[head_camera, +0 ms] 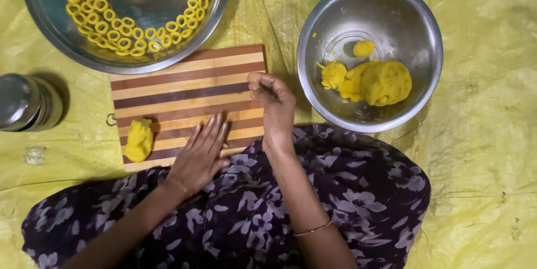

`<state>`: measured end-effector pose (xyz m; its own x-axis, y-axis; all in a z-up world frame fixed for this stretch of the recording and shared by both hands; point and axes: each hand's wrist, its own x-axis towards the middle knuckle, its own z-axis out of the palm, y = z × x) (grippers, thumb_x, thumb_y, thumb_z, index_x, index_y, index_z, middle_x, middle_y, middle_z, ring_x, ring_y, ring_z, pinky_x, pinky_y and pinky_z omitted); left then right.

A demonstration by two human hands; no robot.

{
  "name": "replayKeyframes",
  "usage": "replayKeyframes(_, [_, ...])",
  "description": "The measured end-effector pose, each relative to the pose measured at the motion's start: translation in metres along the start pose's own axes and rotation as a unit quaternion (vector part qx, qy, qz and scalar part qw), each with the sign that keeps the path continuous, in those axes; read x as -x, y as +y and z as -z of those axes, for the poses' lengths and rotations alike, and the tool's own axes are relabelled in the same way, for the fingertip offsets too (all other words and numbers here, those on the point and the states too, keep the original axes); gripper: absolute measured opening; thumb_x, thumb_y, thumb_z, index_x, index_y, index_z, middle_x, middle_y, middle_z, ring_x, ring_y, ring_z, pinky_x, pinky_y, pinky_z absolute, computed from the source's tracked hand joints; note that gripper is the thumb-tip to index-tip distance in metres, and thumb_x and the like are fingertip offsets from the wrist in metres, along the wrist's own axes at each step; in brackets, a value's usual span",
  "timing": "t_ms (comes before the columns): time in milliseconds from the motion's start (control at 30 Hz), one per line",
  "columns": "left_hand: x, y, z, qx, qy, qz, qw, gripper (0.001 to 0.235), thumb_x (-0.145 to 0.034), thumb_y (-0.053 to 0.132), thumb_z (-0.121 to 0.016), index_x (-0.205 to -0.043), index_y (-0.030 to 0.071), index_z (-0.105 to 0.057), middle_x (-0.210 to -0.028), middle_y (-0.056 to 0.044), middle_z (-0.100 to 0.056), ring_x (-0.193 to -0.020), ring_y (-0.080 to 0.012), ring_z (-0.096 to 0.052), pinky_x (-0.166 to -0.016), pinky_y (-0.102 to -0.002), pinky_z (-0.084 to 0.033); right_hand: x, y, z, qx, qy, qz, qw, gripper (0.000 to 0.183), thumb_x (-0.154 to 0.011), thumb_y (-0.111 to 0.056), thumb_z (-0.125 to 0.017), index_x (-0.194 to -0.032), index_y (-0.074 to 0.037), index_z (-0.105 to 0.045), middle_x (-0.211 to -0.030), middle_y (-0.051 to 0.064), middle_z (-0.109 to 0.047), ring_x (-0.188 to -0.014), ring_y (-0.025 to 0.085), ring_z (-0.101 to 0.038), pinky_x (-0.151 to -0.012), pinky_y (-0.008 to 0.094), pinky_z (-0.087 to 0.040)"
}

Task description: The person rolls small pieces of yellow dough into thin ropes on a wooden board, then joins the ends to form rings. The finished rings are placed into a large metal tray. The person repeats this process continuously.

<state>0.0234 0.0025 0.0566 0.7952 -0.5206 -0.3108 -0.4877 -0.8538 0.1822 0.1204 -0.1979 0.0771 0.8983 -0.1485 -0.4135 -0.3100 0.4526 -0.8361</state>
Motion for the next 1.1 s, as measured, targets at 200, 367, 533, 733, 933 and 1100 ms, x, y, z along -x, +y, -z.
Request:
replayKeyframes(200, [-0.134, -0.008, 0.032, -0.069, 0.064, 0.038, 0.995, 0.083, -0.104, 0.05, -0.035, -0.161, -0.003, -0.009, -0.169, -0.018, -0.003, -0.157, -0.0286, -0.002, -0.127, -0.046, -0.008, -0.005, 0.003, 0.001, 0.009, 0.007, -0.008, 1.0, 0.019, -0.094, 0.003, -0.065, -0.112, 0.002, -0.071, -0.101, 0.005, -0.071, -0.09, 0.013, -0.064, -0.081, 0.028, -0.054])
replayKeyframes(367, [-0.228, -0.024, 0.051, 0.036, 0.116, 0.159, 0.98, 0.093, -0.104, 0.062, -0.04, -0.163, -0.001, -0.006, -0.172, -0.016, -0.001, -0.159, -0.0264, 0.0, -0.131, -0.047, -0.004, -0.006, 0.007, 0.006, 0.013, 0.002, -0.01, 1.0, 0.02, -0.094, 0.004, -0.064, -0.113, 0.002, -0.072, -0.102, 0.005, -0.072, -0.09, 0.012, -0.064, -0.084, 0.027, -0.053])
replayKeyframes(533, [-0.179, -0.013, 0.039, -0.1, 0.062, 0.092, 0.989, 0.089, -0.1, 0.052, -0.043, -0.163, -0.001, -0.009, -0.17, -0.017, -0.003, -0.157, -0.0271, -0.001, -0.127, -0.044, -0.005, -0.011, 0.013, 0.012, -0.03, 0.004, 0.003, 1.0, 0.019, -0.093, 0.005, -0.064, -0.111, 0.002, -0.07, -0.098, 0.004, -0.069, -0.089, 0.012, -0.064, -0.083, 0.026, -0.053])
replayKeyframes(733, [-0.052, -0.008, 0.021, 0.009, -0.01, 0.035, 0.999, 0.095, -0.094, 0.064, -0.037, -0.16, 0.004, -0.003, -0.171, -0.014, -0.001, -0.155, -0.0251, -0.001, -0.124, -0.045, -0.002, -0.008, 0.016, 0.006, -0.023, 0.009, 0.002, 1.0, 0.015, -0.094, 0.003, -0.065, -0.108, 0.001, -0.069, -0.097, 0.002, -0.069, -0.087, 0.01, -0.064, -0.081, 0.026, -0.054])
replayKeyframes(933, [0.046, -0.015, -0.006, -0.029, 0.096, -0.085, 0.991, 0.096, -0.088, 0.067, -0.026, -0.16, 0.008, -0.003, -0.163, -0.012, -0.003, -0.155, -0.0255, -0.003, -0.123, -0.048, -0.006, -0.004, 0.015, 0.007, -0.026, 0.003, 0.015, 1.0, 0.017, -0.095, 0.003, -0.064, -0.11, 0.002, -0.07, -0.097, 0.003, -0.069, -0.086, 0.01, -0.063, -0.081, 0.025, -0.054])
replayKeyframes(1100, [0.045, -0.023, -0.014, -0.045, 0.055, -0.057, 0.996, 0.089, -0.096, 0.065, -0.019, -0.16, 0.005, -0.005, -0.167, -0.014, -0.005, -0.155, -0.0253, -0.003, -0.125, -0.045, -0.01, -0.002, 0.014, 0.0, -0.023, -0.003, 0.018, 1.0, 0.018, -0.092, 0.008, -0.061, -0.107, 0.002, -0.069, -0.094, 0.004, -0.069, -0.086, 0.012, -0.064, -0.081, 0.027, -0.056])
